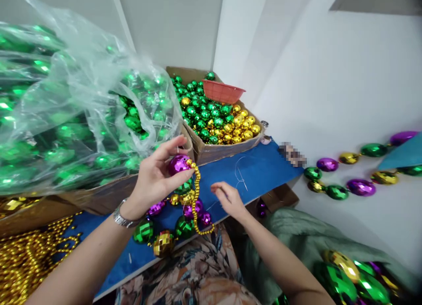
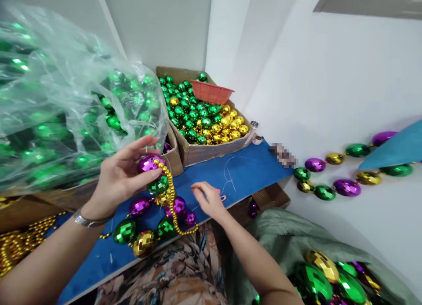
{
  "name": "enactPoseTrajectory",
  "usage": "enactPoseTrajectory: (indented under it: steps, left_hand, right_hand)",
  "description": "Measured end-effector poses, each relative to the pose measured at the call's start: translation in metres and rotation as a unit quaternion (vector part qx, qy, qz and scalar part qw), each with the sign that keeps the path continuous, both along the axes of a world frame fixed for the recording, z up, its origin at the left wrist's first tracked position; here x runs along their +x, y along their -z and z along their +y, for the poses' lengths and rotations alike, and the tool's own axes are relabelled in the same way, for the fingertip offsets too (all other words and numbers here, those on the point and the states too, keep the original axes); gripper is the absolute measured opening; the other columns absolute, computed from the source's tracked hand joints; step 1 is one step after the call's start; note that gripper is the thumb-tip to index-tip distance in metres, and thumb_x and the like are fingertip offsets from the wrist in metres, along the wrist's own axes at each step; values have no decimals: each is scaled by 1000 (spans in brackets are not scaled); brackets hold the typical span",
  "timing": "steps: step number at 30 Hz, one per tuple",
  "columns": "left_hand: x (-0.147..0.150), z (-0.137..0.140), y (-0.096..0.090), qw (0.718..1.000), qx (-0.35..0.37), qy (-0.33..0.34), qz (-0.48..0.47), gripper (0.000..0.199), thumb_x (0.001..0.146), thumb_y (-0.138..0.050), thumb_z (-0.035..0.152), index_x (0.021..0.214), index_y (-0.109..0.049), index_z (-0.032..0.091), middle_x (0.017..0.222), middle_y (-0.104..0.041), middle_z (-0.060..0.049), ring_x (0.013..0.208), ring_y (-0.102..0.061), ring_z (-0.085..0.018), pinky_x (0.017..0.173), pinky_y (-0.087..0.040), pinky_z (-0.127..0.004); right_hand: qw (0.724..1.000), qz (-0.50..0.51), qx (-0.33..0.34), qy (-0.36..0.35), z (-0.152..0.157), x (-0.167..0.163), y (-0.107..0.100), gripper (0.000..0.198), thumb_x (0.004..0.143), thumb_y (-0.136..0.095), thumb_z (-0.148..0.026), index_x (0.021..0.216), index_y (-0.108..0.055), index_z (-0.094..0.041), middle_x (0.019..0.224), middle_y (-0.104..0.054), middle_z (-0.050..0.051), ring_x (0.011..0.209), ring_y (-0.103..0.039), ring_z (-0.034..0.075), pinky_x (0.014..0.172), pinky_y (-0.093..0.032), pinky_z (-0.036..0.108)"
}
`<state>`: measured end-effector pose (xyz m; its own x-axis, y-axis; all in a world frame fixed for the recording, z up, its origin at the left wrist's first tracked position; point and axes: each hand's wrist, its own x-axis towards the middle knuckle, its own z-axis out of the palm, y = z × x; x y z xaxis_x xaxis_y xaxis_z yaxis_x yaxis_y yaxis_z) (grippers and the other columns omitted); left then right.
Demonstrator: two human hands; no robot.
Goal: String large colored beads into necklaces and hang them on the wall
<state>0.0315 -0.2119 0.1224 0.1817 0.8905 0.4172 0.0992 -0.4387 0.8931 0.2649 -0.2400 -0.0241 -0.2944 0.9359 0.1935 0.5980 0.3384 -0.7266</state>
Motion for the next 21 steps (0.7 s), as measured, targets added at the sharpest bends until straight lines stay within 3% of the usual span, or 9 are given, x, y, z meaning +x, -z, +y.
enactPoseTrajectory:
  steps: [2, 4, 8, 10, 13, 15, 18, 21]
  left_hand:
    - [5, 0, -13, 1000, 28, -2, -10, 69, 70, -78, 30, 133, -51, 21, 129, -58, -10, 107, -62, -23, 83, -57, -32]
    - [8, 0, -23, 998, 51, -5, -19, 70, 69, -79, 29, 133, -52, 21, 129, -57, -10, 107, -62, -24, 80, -58, -31]
    - [-8, -1, -37, 996, 76, -33, -37, 70, 68, -80, 24, 132, -52, 20, 132, -56, -10, 107, -62, -23, 79, -58, -29]
    - [-24, -3, -41, 993, 80, -55, -64, 69, 70, -79, 21, 133, -50, 21, 134, -53, -8, 106, -61, -20, 81, -58, -28]
    - [-47, -5, -40, 986, 86, -80, -121, 71, 68, -81, 16, 133, -50, 22, 137, -50, -7, 101, -62, -16, 78, -58, -24]
    - [-57, -5, -35, 980, 92, -88, -155, 74, 64, -83, 15, 131, -52, 23, 137, -50, -8, 97, -64, -14, 74, -59, -22]
    - [-63, -7, -24, 977, 106, -86, -165, 76, 64, -84, 15, 132, -51, 25, 141, -47, -8, 97, -64, -15, 75, -58, -24]
    - [-72, -8, -14, 978, 145, -102, -113, 77, 71, -80, 22, 139, -43, 27, 147, -40, -9, 112, -59, -22, 89, -55, -33]
  right_hand:
    - [993, 98, 13, -71, -11, -21, -17, 32, 95, -46, -38, 121, -53, -21, 106, -65, 6, 94, -61, 16, 84, -48, 28]
    - [987, 121, 0, -105, -19, -37, -25, 41, 89, -56, -43, 123, -51, -20, 102, -65, 4, 91, -62, 16, 82, -48, 29]
    - [982, 148, -72, -95, -17, -40, -42, 33, 95, -45, -48, 99, -59, -18, 75, -63, 0, 68, -59, 12, 65, -46, 24]
    - [978, 191, -53, -58, -6, -30, -64, 37, 96, -40, -51, 90, -57, -18, 67, -59, -2, 62, -56, 10, 62, -45, 23]
    - [955, 294, 27, -24, 14, -22, -120, 37, 96, -41, -54, 89, -53, -20, 60, -48, -5, 57, -52, 8, 61, -45, 22]
    - [935, 346, 53, -54, 26, -27, -165, 36, 95, -43, -55, 89, -51, -21, 59, -39, -7, 50, -42, 6, 54, -41, 20]
    - [925, 356, 86, -99, 39, -49, -228, 38, 93, -45, -58, 87, -48, -20, 60, -31, -9, 45, -30, 3, 46, -33, 16]
    - [932, 320, 111, -128, 43, -74, -277, 42, 93, -41, -60, 88, -47, -19, 62, -31, -8, 46, -30, 1, 45, -31, 14]
